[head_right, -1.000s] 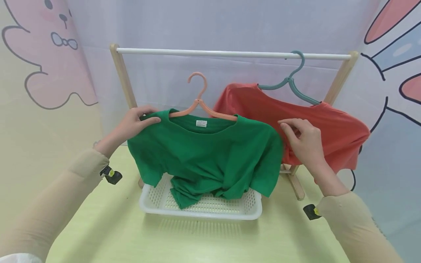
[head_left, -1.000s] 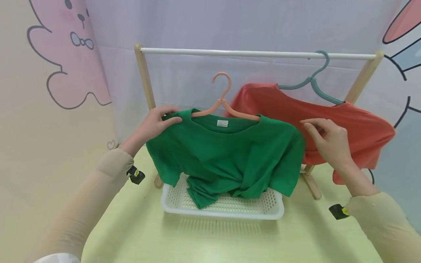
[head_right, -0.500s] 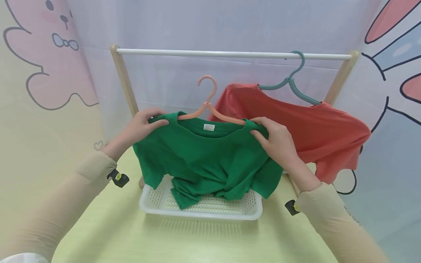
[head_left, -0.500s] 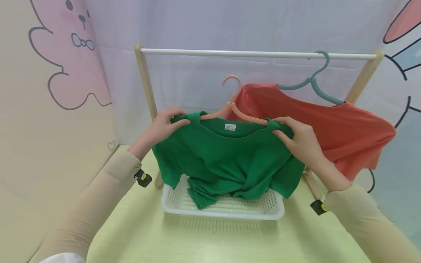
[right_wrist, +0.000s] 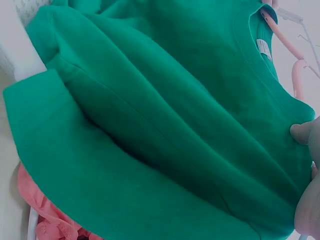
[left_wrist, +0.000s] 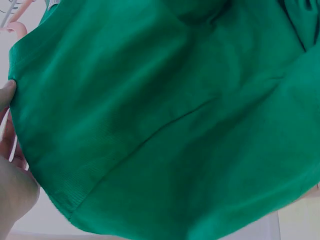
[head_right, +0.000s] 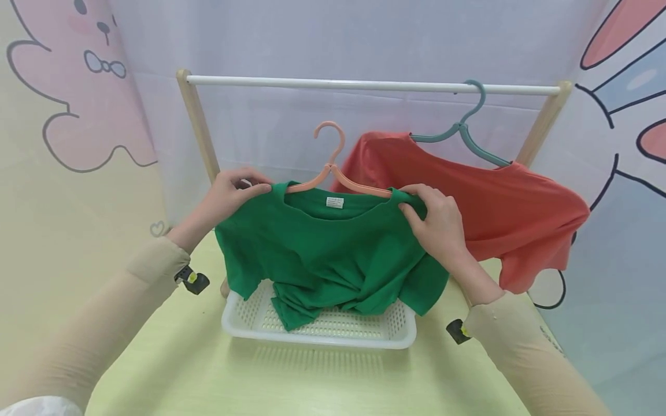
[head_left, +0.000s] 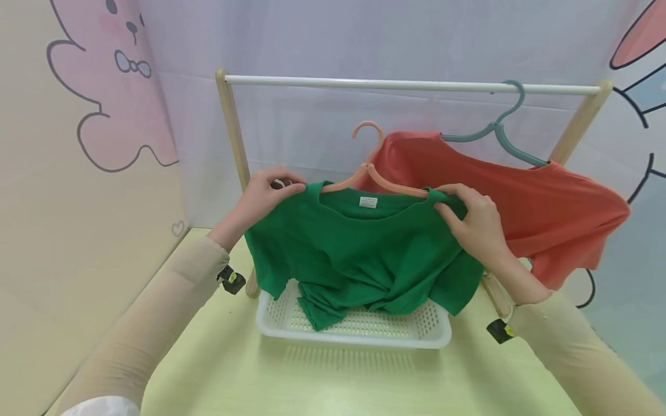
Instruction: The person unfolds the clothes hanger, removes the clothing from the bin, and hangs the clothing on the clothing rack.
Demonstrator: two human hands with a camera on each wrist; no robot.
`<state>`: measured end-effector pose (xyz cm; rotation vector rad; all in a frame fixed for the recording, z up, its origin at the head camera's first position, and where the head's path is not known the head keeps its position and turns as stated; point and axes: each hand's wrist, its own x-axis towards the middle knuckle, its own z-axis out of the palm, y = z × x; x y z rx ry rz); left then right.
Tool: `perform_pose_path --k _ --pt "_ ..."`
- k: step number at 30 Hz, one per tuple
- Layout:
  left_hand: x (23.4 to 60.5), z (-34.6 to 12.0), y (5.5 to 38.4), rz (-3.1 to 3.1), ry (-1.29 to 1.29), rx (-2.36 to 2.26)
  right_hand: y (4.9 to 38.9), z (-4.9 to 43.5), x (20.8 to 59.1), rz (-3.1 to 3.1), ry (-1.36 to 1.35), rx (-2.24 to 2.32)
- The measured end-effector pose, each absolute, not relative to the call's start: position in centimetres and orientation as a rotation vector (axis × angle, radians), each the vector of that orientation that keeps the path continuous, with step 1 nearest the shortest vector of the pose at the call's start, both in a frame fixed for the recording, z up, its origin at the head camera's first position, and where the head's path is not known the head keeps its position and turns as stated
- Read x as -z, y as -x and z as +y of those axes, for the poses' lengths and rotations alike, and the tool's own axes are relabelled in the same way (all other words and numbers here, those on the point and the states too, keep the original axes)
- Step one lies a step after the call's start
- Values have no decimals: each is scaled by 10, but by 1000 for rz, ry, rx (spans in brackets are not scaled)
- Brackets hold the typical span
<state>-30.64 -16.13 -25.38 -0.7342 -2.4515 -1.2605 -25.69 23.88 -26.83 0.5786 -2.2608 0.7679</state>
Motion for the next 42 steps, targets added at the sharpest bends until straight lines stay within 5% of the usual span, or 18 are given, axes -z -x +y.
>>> perform_pose_path --k 42 --pt "247 -157 305 -2520 898 1114 258 240 264 -2106 -622 -804"
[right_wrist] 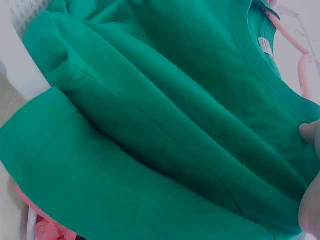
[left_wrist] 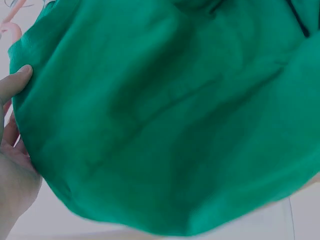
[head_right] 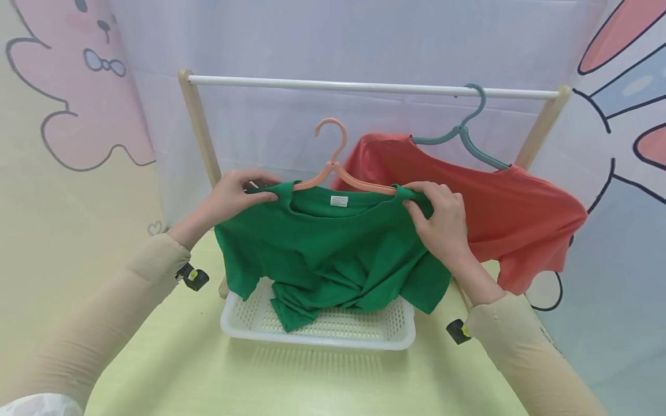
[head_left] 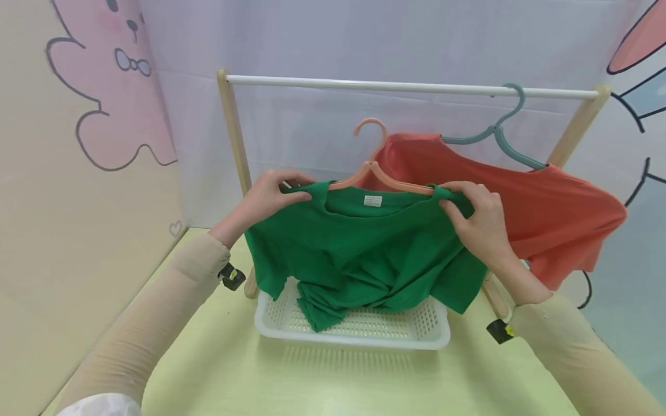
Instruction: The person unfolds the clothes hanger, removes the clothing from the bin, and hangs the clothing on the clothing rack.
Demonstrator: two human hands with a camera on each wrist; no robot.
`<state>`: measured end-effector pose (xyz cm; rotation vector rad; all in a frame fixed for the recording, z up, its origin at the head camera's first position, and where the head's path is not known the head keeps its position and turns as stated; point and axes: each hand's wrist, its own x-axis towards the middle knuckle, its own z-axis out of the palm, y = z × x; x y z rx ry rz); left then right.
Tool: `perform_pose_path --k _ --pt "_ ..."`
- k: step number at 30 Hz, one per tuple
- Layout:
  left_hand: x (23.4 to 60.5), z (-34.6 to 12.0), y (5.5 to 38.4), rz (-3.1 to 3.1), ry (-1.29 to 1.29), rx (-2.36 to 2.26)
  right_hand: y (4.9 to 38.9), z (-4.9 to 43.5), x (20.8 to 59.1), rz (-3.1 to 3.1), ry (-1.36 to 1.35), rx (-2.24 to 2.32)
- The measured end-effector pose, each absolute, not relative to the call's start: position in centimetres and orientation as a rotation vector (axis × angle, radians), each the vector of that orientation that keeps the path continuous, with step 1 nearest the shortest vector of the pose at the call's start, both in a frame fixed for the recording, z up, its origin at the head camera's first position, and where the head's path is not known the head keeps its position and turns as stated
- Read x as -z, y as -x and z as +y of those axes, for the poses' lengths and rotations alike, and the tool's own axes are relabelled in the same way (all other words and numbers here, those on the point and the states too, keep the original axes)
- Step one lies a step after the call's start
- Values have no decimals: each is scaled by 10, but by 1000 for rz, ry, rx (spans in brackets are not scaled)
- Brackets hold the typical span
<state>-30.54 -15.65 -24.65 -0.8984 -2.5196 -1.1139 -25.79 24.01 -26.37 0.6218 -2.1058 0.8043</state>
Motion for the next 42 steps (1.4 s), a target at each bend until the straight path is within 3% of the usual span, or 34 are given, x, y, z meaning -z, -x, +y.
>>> perform_pose_path --k 7,27,33,42 --pt "249 -182 314 -2420 826 1197 259 248 262 -2087 -586 -777" --pt "239 -245 315 -2052 290 1337 257 255 260 -2065 -552 -780" --pt "253 -252 336 -2092 338 1436 255 253 259 -2065 -531 -786" --pt "264 -248 337 -2094 417 1580 260 250 253 -2013 -542 -755"
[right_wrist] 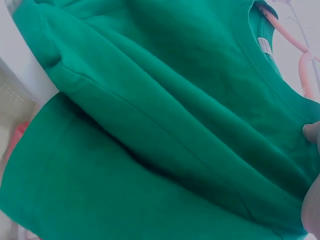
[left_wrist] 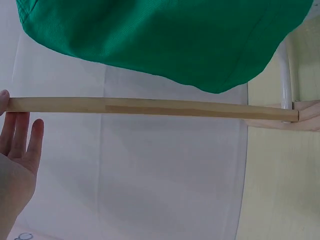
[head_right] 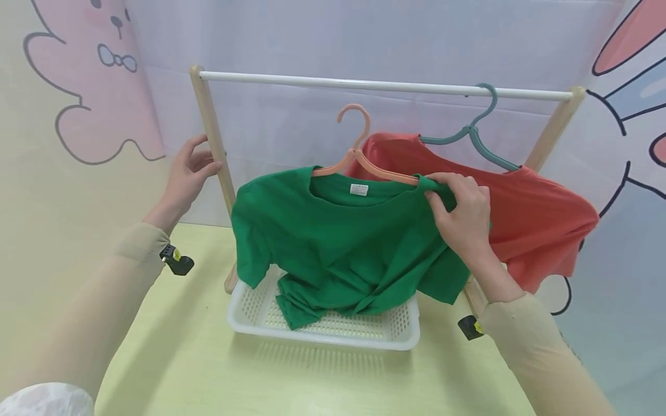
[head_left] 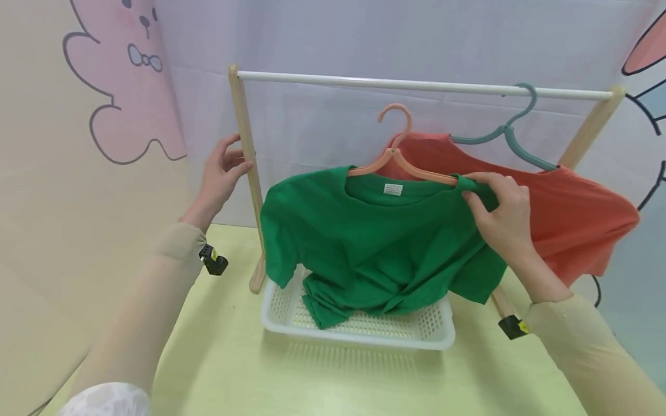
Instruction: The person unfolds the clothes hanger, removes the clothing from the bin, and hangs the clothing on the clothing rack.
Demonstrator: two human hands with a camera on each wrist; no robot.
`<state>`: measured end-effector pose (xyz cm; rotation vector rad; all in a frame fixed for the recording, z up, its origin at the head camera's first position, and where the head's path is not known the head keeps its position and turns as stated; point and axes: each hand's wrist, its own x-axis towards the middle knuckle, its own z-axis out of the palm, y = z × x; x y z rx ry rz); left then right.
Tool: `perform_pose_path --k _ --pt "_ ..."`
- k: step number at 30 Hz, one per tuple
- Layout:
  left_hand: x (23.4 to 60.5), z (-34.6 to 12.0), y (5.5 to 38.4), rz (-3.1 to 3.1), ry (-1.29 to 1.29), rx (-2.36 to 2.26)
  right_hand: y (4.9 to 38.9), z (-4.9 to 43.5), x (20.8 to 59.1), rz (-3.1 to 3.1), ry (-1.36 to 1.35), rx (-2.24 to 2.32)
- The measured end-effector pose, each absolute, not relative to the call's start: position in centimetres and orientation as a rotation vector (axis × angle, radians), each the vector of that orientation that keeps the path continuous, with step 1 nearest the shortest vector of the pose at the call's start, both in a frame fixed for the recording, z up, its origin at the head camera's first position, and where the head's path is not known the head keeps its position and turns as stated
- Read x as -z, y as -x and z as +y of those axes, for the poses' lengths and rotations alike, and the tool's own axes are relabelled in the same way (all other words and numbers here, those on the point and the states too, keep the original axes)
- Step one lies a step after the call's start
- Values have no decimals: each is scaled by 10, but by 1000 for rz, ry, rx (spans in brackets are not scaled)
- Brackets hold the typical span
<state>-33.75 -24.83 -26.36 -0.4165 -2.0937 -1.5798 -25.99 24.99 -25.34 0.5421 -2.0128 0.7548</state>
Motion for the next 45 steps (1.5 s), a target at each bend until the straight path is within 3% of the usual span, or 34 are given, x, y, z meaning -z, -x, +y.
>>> perform_pose_path --k 21,45 --pt "268 -246 337 -2158 458 1569 287 238 217 -1967 -368 -702" --pt "267 -254 332 -2184 349 1496 293 228 236 -2105 -430 -657"
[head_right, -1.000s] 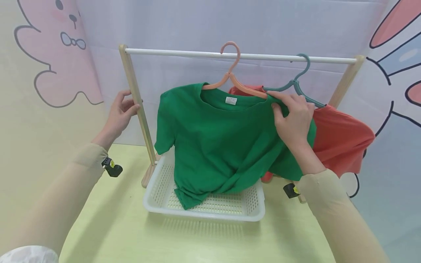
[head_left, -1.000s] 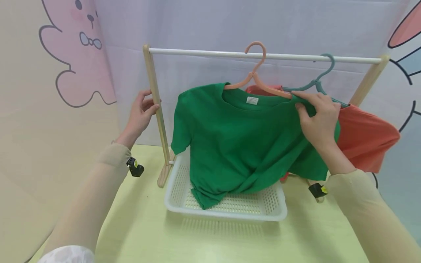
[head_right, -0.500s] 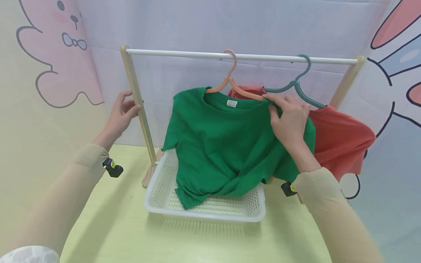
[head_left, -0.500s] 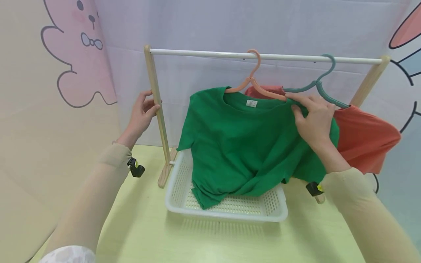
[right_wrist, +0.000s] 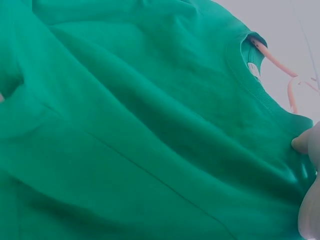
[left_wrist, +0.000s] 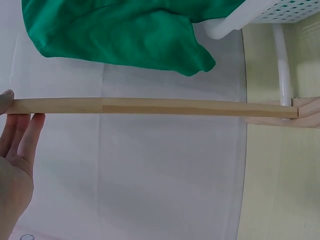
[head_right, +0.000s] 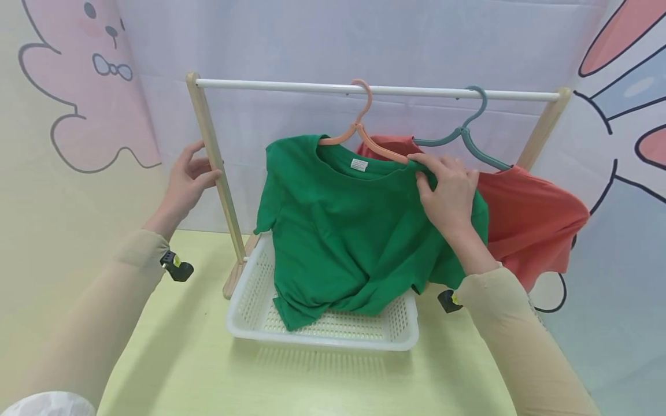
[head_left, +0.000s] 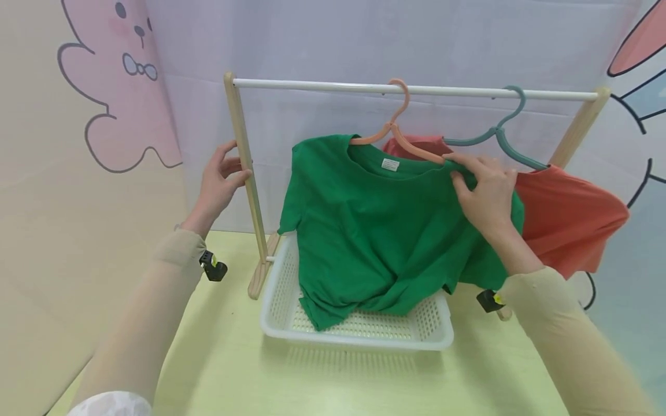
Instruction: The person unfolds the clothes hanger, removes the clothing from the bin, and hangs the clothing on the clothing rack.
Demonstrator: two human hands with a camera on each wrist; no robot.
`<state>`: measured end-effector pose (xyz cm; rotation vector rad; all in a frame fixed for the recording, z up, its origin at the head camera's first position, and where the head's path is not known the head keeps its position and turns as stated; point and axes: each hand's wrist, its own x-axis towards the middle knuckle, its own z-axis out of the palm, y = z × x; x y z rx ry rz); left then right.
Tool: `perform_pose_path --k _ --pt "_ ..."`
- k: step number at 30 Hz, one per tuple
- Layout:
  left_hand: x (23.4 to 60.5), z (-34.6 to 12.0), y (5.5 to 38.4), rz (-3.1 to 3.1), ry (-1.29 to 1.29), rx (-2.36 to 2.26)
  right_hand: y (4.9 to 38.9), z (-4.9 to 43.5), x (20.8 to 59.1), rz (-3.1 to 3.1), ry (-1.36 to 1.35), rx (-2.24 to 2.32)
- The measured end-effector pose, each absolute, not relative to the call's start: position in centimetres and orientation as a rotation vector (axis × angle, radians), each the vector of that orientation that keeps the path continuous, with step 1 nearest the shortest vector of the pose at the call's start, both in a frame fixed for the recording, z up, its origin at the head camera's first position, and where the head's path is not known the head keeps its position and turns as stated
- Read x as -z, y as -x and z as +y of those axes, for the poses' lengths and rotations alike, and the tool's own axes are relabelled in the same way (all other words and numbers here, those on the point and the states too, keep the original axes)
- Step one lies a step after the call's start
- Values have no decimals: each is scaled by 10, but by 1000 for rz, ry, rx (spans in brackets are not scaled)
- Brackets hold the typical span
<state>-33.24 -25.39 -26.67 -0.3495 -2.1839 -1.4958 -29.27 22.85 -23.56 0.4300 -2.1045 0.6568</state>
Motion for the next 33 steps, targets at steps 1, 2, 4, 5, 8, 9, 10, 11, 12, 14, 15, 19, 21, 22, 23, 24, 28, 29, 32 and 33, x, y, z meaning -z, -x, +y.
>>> perform_pose_path --k 1,2,4,5,8,9,10,11,12,14,15,19,21,22,23,24,28,29,32,33 --pt "267 -254 332 -2193 341 1490 293 228 237 -2098 -421 -674" --pt "267 -253 332 -2204 330 1483 293 228 239 -2091 -407 -695" --pt "267 -252 332 -2220 312 1463 293 228 241 -2068 -382 -743" --pt "268 -252 333 -2226 309 1450 292 227 242 -2055 -365 -771" --pt "267 -252 333 -2227 302 1424 291 224 244 -2031 -316 -836" --pt "267 -252 332 -2222 299 1424 291 224 245 -2025 -305 -853" --pt "267 -252 332 -2216 294 1428 291 223 246 -2022 -295 -867" --pt "266 -251 332 -2209 289 1437 291 222 246 -2020 -283 -878" --pt "266 -251 332 -2205 285 1446 291 221 247 -2015 -275 -890" --pt "266 -251 332 -2198 280 1462 292 220 248 -2001 -263 -903" --pt "266 -251 332 -2197 278 1469 292 220 249 -1991 -256 -901" --pt "267 -250 332 -2205 284 1481 291 215 252 -1911 -235 -883" --pt "268 -250 332 -2208 281 1489 289 211 254 -1857 -248 -859" --pt "268 -250 332 -2211 282 1489 289 208 255 -1826 -267 -850" --pt "268 -250 332 -2214 280 1490 288 205 256 -1791 -295 -843" --pt "268 -250 331 -2217 278 1490 287 201 256 -1756 -330 -834" --pt "268 -251 331 -2228 270 1480 285 179 261 -1632 -528 -817" --pt "268 -251 331 -2228 268 1483 285 173 264 -1615 -583 -811" --pt "267 -251 332 -2228 261 1488 286 156 274 -1620 -756 -792" --pt "267 -251 332 -2229 261 1488 288 151 279 -1641 -811 -785"
